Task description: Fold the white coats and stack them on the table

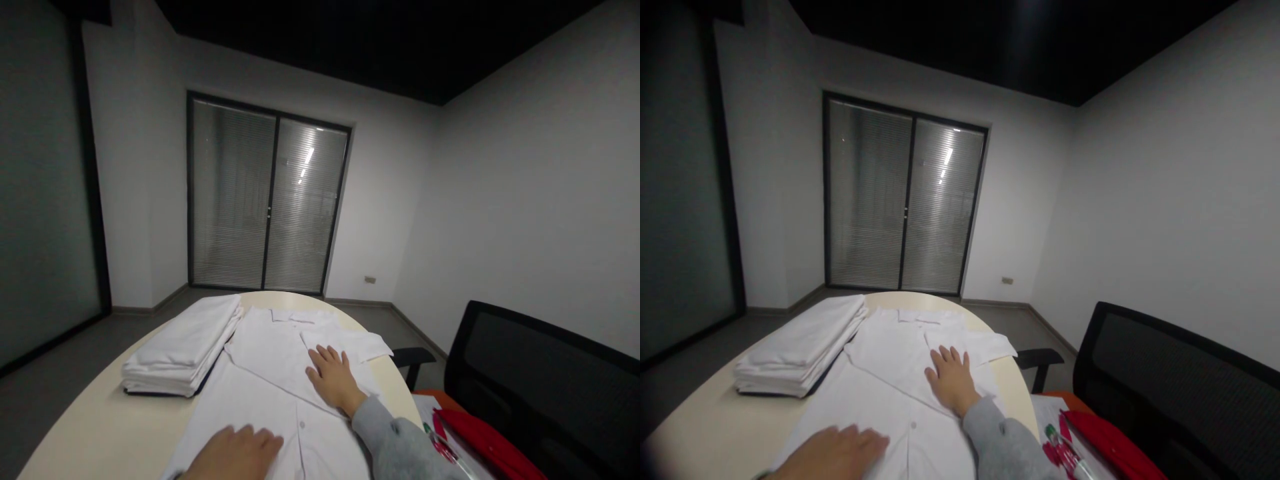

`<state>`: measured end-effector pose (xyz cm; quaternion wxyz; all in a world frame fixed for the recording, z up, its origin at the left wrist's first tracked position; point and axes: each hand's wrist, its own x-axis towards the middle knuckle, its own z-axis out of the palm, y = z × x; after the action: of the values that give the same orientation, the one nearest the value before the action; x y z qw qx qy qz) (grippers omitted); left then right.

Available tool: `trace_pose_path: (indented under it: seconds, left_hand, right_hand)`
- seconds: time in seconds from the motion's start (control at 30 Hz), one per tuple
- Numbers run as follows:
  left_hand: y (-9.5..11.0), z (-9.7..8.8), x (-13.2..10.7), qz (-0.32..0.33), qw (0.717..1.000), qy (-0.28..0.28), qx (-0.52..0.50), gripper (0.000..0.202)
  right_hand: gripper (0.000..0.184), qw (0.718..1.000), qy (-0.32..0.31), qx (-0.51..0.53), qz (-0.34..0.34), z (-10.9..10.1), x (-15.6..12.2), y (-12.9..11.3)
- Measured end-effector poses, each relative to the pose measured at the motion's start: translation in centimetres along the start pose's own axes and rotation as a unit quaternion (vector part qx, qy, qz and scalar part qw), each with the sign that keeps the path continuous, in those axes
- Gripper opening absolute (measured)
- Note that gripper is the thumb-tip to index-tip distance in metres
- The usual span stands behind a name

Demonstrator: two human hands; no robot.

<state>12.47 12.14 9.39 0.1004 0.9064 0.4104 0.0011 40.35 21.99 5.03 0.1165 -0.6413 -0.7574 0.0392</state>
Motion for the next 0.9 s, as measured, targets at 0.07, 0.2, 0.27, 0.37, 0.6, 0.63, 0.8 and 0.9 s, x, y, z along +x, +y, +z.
trace_pose_path:
  seconds: [0.07, 0.2, 0.27, 0.37, 0.6, 0.63, 0.8, 0.9]
  left_hand:
    - [1.7, -2.8, 3.6, -0.029, 0.999, 0.037, -0.004, 0.038]
    - [2.8, -2.5, 11.0, -0.053, 0.993, 0.099, -0.033, 0.044]
    - [2.4, -0.8, 13.5, -0.063, 0.99, 0.114, -0.049, 0.045]
    - [1.6, 1.4, 15.4, -0.065, 0.988, 0.123, -0.072, 0.025]
    - [-1.0, -1.8, 16.3, -0.111, 0.952, 0.223, -0.177, 0.012]
    - [-1.9, -3.2, 16.3, -0.125, 0.935, 0.258, -0.208, 0.014]
    - [-9.5, -11.4, 13.9, -0.185, 0.781, 0.453, -0.387, 0.022]
    - [-14.1, -14.6, 10.8, -0.145, 0.601, 0.613, -0.492, 0.007]
  right_hand:
    - [0.054, 1.0, 0.012, 0.014, 0.007, 0.5, 0.2, 0.3]
    - [0.048, 0.998, 0.047, 0.046, 0.017, 0.4, 0.5, 1.4]
    - [0.045, 0.996, 0.069, 0.061, 0.022, 0.2, 0.6, 2.2]
    - [0.04, 0.991, 0.105, 0.078, 0.028, 0.1, 0.8, 3.3]
    - [0.036, 0.967, 0.193, 0.129, 0.101, -0.4, 2.1, 6.4]
    - [0.037, 0.964, 0.201, 0.136, 0.113, -0.4, 2.1, 6.9]
    - [0.035, 0.957, 0.205, 0.148, 0.143, -0.2, 1.8, 8.7]
    - [0.031, 0.96, 0.194, 0.145, 0.144, 0.3, 1.7, 8.5]
